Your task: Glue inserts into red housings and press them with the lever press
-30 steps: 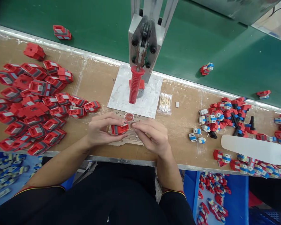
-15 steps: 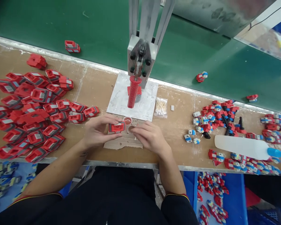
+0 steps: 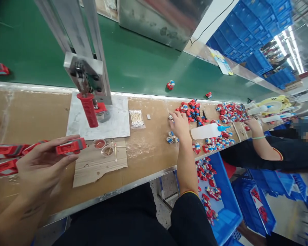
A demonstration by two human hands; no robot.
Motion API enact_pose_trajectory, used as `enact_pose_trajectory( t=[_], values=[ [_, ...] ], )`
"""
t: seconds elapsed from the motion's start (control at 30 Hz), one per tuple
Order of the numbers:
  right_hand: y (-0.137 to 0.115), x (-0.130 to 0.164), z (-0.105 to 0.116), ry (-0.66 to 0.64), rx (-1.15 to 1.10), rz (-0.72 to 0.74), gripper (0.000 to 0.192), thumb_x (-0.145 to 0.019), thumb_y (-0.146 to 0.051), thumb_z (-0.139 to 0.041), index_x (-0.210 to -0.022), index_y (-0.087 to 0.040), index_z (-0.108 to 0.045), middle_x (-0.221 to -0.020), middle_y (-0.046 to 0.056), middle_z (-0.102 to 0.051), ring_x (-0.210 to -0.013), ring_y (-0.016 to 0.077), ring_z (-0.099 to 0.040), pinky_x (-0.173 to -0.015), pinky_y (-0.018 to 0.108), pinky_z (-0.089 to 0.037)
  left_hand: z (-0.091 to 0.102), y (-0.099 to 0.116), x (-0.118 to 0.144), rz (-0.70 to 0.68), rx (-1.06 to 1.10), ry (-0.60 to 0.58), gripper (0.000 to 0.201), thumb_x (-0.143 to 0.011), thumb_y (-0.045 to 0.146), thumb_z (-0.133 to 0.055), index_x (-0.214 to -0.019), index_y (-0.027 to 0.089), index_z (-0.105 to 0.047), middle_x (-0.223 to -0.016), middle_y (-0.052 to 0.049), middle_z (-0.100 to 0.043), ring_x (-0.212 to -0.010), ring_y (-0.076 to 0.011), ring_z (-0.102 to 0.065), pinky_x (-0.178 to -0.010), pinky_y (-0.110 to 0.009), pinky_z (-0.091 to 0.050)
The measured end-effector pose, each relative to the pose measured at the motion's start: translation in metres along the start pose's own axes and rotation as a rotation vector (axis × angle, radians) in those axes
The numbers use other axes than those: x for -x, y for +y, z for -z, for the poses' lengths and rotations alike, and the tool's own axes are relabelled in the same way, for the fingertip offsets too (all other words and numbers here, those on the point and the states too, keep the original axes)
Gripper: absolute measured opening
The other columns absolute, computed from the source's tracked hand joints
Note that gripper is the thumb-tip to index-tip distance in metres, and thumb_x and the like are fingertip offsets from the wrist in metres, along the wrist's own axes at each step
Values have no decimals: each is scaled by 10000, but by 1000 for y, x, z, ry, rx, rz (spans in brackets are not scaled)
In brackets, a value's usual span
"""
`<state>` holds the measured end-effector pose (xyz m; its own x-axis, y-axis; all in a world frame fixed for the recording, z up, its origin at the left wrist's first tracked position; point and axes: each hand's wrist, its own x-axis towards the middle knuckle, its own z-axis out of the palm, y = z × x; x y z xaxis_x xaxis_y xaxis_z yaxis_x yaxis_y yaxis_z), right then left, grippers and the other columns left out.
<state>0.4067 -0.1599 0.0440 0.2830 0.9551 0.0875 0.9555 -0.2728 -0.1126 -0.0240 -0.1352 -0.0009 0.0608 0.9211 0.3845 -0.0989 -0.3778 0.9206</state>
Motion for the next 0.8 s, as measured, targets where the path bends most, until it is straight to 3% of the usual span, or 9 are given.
enact_pose_trajectory(
  t=[0.07, 0.13, 0.2, 0.33, 0.4, 0.5, 0.63, 0.8],
  values=[
    [-1, -25, -4, -37, 9, -22, 339, -838, -135, -649, -1156, -181, -759, -1253, 182, -740, -1242, 384, -565, -1126, 592, -409, 0, -3, 1, 13, 0, 6, 380, -776, 346, -945, -1125, 362, -794, -1141, 47, -843, -959, -272, -840, -712, -358, -760],
    [-4, -43, -5, -52, -3, -33, 260, -790, -94, -667, -1020, -156, -772, -1095, 191, -767, -1195, 389, -595, -1125, 609, -397, 0, -9, -1, -41, 16, 1, 426, -740, 274, -968, -1125, 339, -800, -1113, 22, -851, -913, -256, -843, -689, -327, -749],
    [-9, -45, -2, -37, -47, -17, 241, -797, -104, -667, -1016, -143, -760, -1061, 188, -764, -1147, 366, -630, -1108, 591, -424, 0, -14, -3, -85, 34, 1, 461, -734, 172, -957, -1145, 311, -799, -1107, -6, -853, -873, -226, -842, -663, -266, -727],
    [-47, -1, -3, 90, -314, 127, 368, -933, -238, -602, -1295, -190, -647, -1206, 134, -712, -1024, 245, -691, -925, 428, -575, -3, -12, -2, -105, 62, -2, 410, -804, 147, -907, -1175, 277, -789, -994, -2, -858, -714, -150, -814, -614, -173, -676],
    [-80, 35, -7, 248, -801, 338, 304, -924, -272, -690, -1224, -228, -674, -1138, 98, -699, -1015, 232, -710, -854, 385, -609, -8, -6, 2, -58, 106, -71, 368, -827, 241, -913, -1169, 232, -780, -984, -45, -853, -741, -174, -823, -653, -199, -690],
    [-135, 74, -10, 193, -1180, 512, 223, -925, -264, -754, -1145, -275, -721, -1119, 72, -669, -1047, 219, -737, -864, 372, -650, -15, 0, 9, 16, 156, -142, 372, -840, 345, -908, -1143, 183, -768, -999, -107, -846, -846, -218, -840, -734, -249, -711],
    [-186, 83, -10, 102, -1291, 585, 177, -1018, -299, -662, -1184, -273, -718, -1089, 68, -688, -1057, 221, -767, -908, 410, -671, -19, 2, 18, 92, 194, -219, 390, -894, 344, -857, -1229, 180, -741, -1098, -135, -838, -940, -230, -842, -828, -287, -716],
    [-197, 79, -12, 77, -1404, 563, 100, -974, -188, -722, -996, -251, -648, -1259, 79, -729, -1136, 226, -784, -929, 384, -668, -15, 2, 19, 129, 259, -238, 362, -915, 258, -826, -1261, 197, -740, -1144, -134, -833, -990, -232, -838, -886, -295, -706]
  ],
)
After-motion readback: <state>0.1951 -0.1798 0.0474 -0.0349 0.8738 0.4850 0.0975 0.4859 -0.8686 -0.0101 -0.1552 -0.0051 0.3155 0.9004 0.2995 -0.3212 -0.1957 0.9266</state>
